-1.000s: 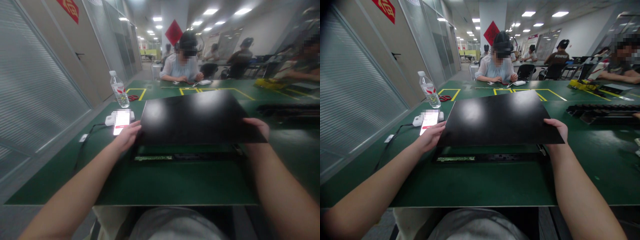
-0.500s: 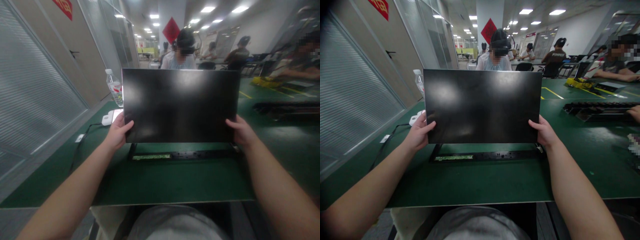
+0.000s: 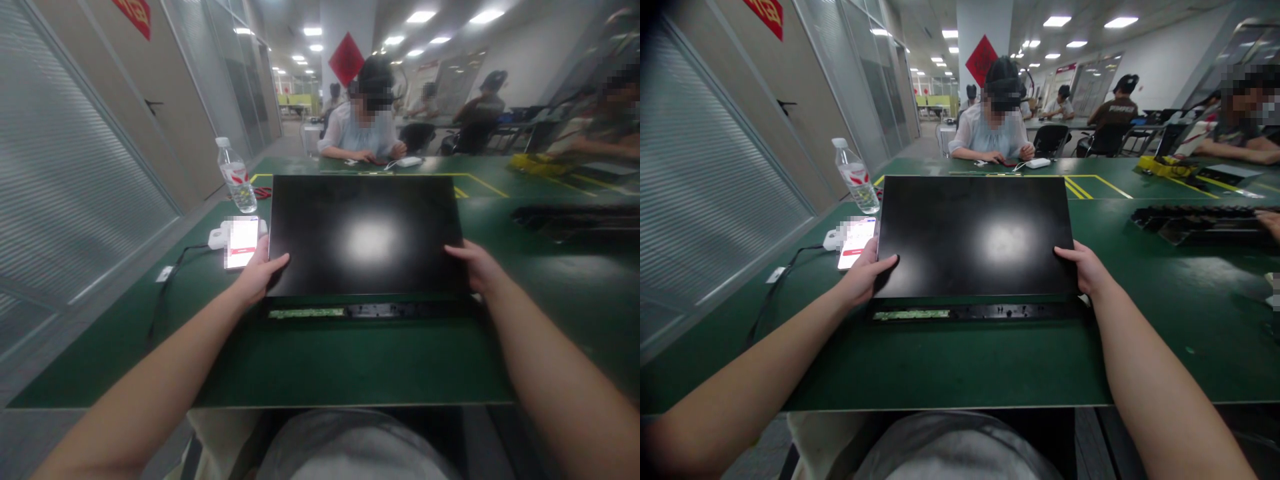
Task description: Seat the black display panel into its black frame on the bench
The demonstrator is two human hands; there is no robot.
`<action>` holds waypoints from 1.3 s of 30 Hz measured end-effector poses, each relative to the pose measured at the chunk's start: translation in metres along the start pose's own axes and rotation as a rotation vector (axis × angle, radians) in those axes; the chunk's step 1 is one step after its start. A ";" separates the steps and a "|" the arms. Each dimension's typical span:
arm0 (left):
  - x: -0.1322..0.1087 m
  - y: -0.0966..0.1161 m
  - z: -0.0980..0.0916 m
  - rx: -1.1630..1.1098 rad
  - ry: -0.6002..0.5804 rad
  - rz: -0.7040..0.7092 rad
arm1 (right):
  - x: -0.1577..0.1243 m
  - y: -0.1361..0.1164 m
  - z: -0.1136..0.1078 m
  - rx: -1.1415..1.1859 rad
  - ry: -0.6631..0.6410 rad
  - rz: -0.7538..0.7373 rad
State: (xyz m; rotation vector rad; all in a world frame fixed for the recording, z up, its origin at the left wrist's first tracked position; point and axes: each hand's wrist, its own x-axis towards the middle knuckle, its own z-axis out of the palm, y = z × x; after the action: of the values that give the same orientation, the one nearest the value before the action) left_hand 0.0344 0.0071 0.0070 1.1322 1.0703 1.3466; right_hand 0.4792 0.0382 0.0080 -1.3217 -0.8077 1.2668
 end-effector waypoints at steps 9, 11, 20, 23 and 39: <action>0.004 -0.007 -0.006 -0.014 -0.042 -0.036 | -0.002 -0.004 -0.002 -0.047 0.063 -0.021; 0.005 -0.007 -0.005 -0.002 -0.041 -0.023 | 0.000 -0.002 -0.003 -0.055 0.054 -0.021; 0.005 -0.007 -0.003 0.056 -0.058 0.027 | 0.006 0.004 -0.007 -0.037 0.057 -0.029; 0.006 -0.008 -0.004 0.040 -0.063 0.013 | 0.007 0.004 -0.009 -0.034 0.052 -0.021; 0.007 -0.007 -0.004 0.024 -0.048 -0.032 | 0.007 0.004 -0.009 -0.081 0.050 -0.046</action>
State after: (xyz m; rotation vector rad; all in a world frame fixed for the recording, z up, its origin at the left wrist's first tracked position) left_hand 0.0310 0.0142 -0.0002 1.1552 1.0684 1.2786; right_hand 0.4881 0.0422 0.0009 -1.3867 -0.8570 1.1712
